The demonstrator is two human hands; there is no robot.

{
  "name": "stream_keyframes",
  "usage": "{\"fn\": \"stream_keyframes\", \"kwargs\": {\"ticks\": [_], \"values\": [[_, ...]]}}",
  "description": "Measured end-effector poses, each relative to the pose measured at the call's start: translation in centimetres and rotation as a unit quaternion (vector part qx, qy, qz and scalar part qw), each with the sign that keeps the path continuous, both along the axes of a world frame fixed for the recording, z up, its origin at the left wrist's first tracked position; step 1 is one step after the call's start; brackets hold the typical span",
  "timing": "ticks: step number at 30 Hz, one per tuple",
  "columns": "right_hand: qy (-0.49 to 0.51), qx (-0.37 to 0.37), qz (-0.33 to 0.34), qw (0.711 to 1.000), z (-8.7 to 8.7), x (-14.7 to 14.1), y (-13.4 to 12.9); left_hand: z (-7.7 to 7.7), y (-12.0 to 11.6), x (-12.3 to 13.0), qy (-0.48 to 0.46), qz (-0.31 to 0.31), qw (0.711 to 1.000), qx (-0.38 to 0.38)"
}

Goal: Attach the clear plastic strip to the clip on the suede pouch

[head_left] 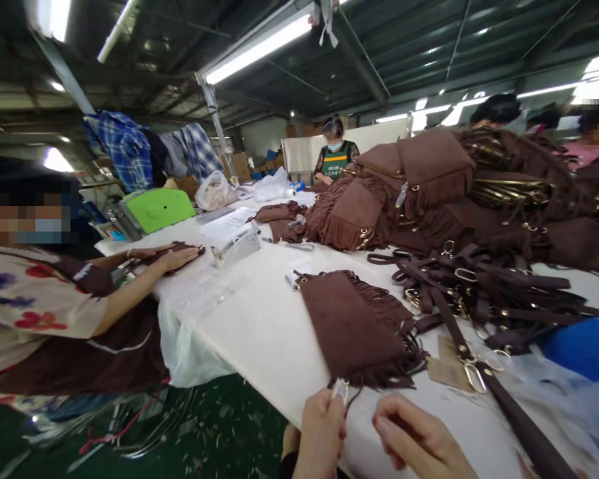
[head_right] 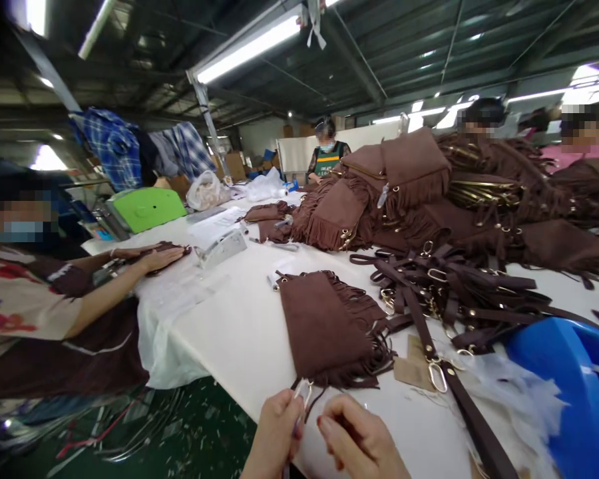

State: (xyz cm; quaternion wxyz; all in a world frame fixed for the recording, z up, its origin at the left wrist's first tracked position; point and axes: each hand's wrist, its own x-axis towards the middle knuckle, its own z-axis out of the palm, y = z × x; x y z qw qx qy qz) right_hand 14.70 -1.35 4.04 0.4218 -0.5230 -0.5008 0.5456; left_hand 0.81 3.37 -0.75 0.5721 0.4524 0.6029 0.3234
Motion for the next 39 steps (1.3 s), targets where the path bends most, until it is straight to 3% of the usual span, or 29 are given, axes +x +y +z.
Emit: {"fn": "stream_keyframes", "kwargs": {"ticks": [3, 7, 15, 20, 23, 29, 39], "values": [[0.060, -0.037, 0.021, 0.997, -0.7, -1.7, 3.2, 0.2, -0.3, -0.1, 0.024, -0.014, 0.999, 0.037], [0.143, -0.104, 0.021, 0.984, -2.5, -1.9, 4.8, 0.4, -0.3, 0.0, 0.103, -0.042, 0.992, 0.061], [0.401, -0.199, 0.089, 0.890, -1.9, -0.6, 5.6, 0.2, -0.3, 0.2, 0.102, -0.046, 0.992, 0.058], [0.466, -0.207, 0.132, 0.850, -2.8, -0.4, 5.8, 0.0, -0.5, 0.4, 0.103, -0.025, 0.992, 0.069], [0.429, -0.209, 0.130, 0.869, -2.4, -0.9, 6.1, 0.3, -0.7, 0.4, 0.122, -0.033, 0.990, 0.064], [0.247, -0.200, 0.127, 0.940, -0.6, -2.1, 7.5, 1.4, -1.3, 0.6, 0.191, -0.076, 0.975, 0.079], [0.107, -0.221, 0.107, 0.964, -1.8, -0.9, 7.3, 2.2, -1.5, 1.1, 0.346, -0.141, 0.925, 0.063]]}}
